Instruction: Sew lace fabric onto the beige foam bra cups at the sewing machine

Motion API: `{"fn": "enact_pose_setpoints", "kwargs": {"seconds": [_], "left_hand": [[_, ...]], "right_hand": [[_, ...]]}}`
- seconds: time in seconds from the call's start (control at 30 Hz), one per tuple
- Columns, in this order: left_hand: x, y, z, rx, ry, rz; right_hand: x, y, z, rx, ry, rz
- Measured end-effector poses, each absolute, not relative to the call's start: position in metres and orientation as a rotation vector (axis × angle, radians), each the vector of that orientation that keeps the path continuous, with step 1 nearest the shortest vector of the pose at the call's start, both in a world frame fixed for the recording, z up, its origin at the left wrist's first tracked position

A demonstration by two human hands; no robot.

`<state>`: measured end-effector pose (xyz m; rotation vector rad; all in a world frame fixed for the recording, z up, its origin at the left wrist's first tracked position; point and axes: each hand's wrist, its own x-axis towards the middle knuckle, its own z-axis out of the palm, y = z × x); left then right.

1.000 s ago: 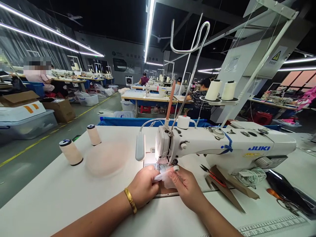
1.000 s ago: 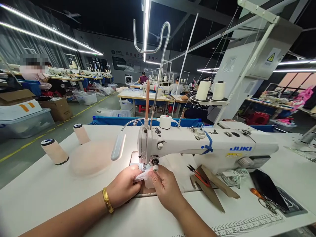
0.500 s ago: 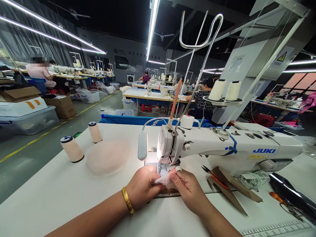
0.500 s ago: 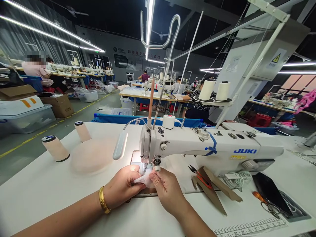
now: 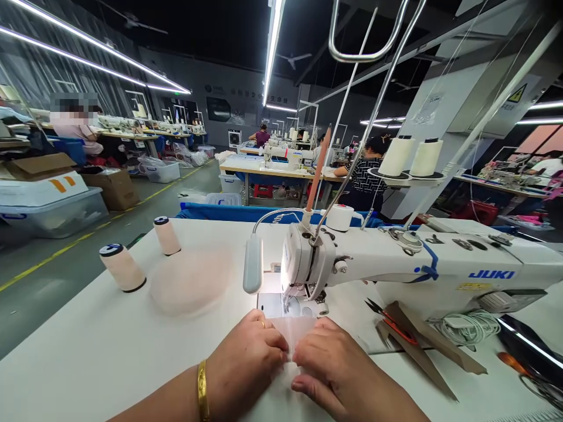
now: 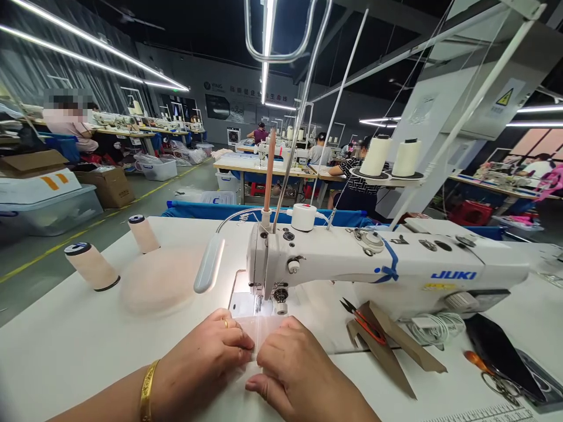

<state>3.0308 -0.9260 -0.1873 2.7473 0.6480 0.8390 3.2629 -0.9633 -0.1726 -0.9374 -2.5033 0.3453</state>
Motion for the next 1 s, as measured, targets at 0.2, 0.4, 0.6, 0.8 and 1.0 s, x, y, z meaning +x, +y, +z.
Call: {"fn": "enact_pose_setpoints", "kwargs": {"seconds": [0.2, 0.4, 0.6, 0.8, 1.0], "left_hand": [[3.030, -0.918, -0.188, 2.769, 0.729, 0.836], [3.030, -0.906, -0.188, 2.803, 0.749, 0.831], [3.029, -0.899, -0.187, 2.854, 0.747, 0.908], [3.027, -0.906, -0.188, 2.863, 0.633, 0.904], [3.025, -0.902, -0.185, 2.909, 0.696, 0.819]], "right_hand": [[3.263, -0.956, -0.183, -1.012, -2.451, 0.383], [3.261, -0.950, -0.184, -1.123, -2.456, 0.384], [3.260, -0.949, -0.184, -1.157, -2.466, 0.352], [3.259, -0.953, -0.182, -1.160, -2.483, 0.372], [3.258, -0.950, -0.187, -1.181, -2.470, 0.311]]}}
